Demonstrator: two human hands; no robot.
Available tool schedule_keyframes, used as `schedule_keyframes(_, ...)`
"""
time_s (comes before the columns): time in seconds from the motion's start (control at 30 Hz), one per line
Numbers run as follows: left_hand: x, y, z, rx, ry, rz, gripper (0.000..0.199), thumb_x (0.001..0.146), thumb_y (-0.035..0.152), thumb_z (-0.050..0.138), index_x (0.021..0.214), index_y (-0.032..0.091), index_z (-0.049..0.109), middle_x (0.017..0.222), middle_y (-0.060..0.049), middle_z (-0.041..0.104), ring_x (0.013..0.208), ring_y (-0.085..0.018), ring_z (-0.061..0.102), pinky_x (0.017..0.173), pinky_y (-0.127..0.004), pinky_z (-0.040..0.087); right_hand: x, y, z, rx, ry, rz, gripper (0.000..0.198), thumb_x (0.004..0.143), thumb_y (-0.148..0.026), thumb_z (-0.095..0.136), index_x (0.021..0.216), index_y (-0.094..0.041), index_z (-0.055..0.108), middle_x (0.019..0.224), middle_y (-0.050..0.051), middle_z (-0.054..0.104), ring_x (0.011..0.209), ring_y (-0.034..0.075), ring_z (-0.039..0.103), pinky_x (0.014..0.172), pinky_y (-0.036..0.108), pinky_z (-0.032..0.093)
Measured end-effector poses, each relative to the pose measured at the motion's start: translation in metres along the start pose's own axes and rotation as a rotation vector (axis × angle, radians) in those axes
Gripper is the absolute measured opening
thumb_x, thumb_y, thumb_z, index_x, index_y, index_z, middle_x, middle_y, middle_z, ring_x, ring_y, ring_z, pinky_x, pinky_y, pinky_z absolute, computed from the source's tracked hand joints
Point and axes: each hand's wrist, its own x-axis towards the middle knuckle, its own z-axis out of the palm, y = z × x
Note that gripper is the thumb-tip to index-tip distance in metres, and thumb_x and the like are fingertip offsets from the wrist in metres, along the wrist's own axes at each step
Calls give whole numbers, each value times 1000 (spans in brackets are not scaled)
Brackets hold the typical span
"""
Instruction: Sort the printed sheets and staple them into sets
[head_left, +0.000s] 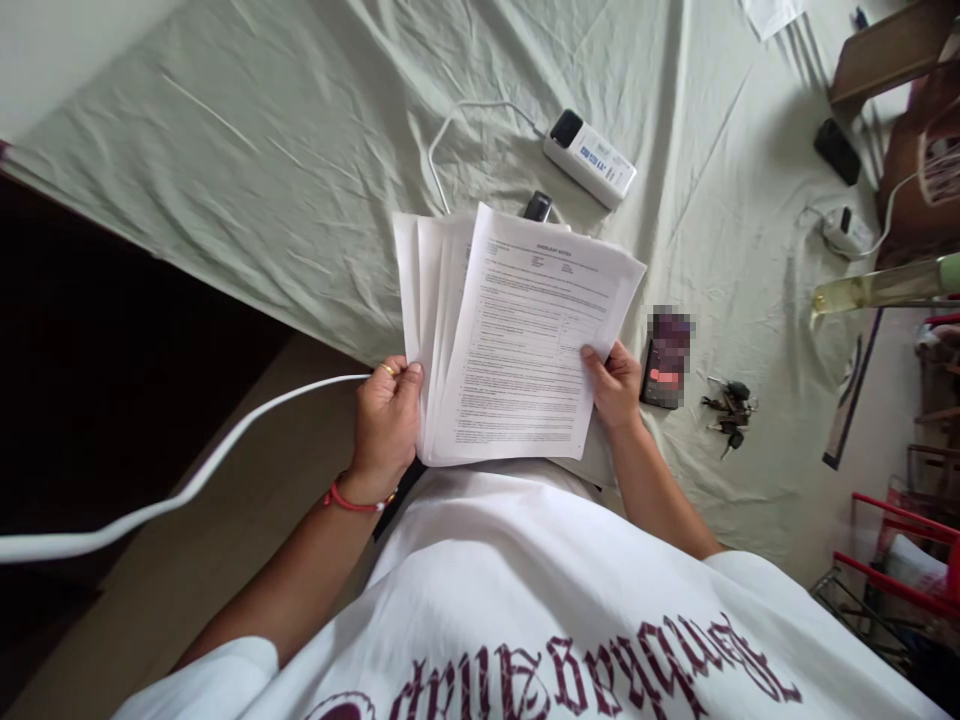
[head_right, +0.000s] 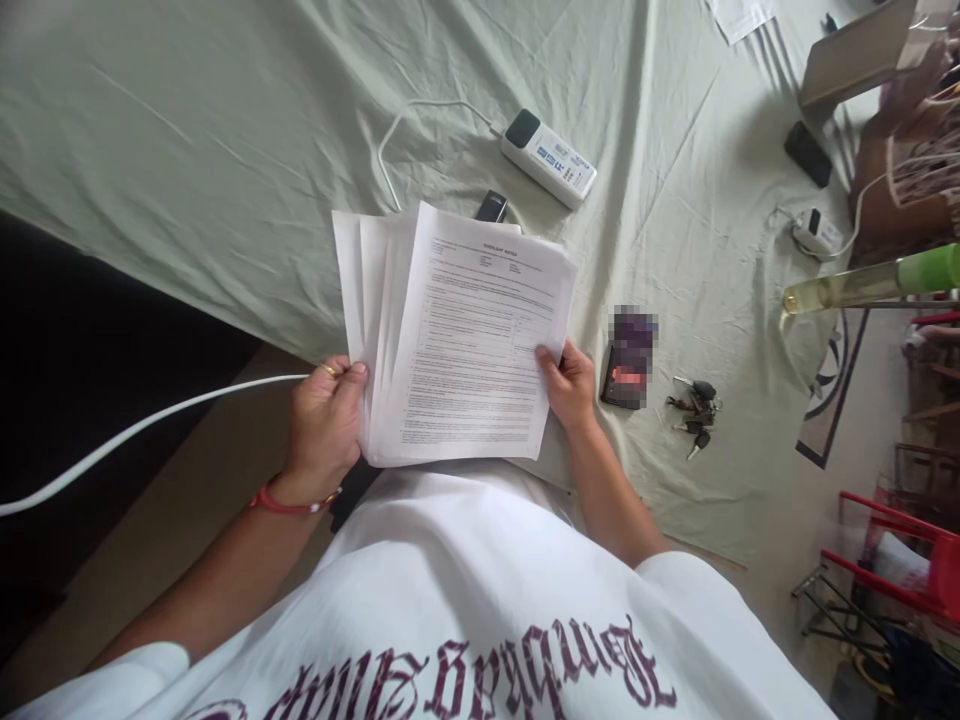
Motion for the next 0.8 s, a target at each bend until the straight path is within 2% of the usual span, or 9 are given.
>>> schedule_keyframes(0.13,2,-5,1,-39,-10,12,28,87,45,65,100,21,60,76,2,65,70,-16,61,67,-27,48,0,-1,1,52,22,23,30,84,-51,79,103,-29,78,101,1,79,90,22,72,86,37,58)
schedule_keyframes(0.37,1,-4,2,-70,-3,26,38,88,41,69,117,23,52,72,4,62,64,-15,60,65,-28,47,-1,-1,0,134,20,24,30,83,-50,81,105,-29,78,103,1,79,90,21,72,87,37,58)
schedule_keyframes(0.6,-2,-6,-1,-30,-38,110,50,91,50,71,129,24,52,74,4,60,65,-15,58,66,-28,45,-2,-2,1,127,14,11,29,84,-48,81,104,-28,78,101,1,79,90,21,72,87,36,58)
schedule_keyframes(0.8,0,-11,-3,4,-60,193,49,95,42,67,137,24,48,72,4,58,63,-14,56,62,-26,45,-1,2,-1,116,-2,-5,28,85,-48,80,105,-27,78,101,1,79,89,21,72,85,36,58)
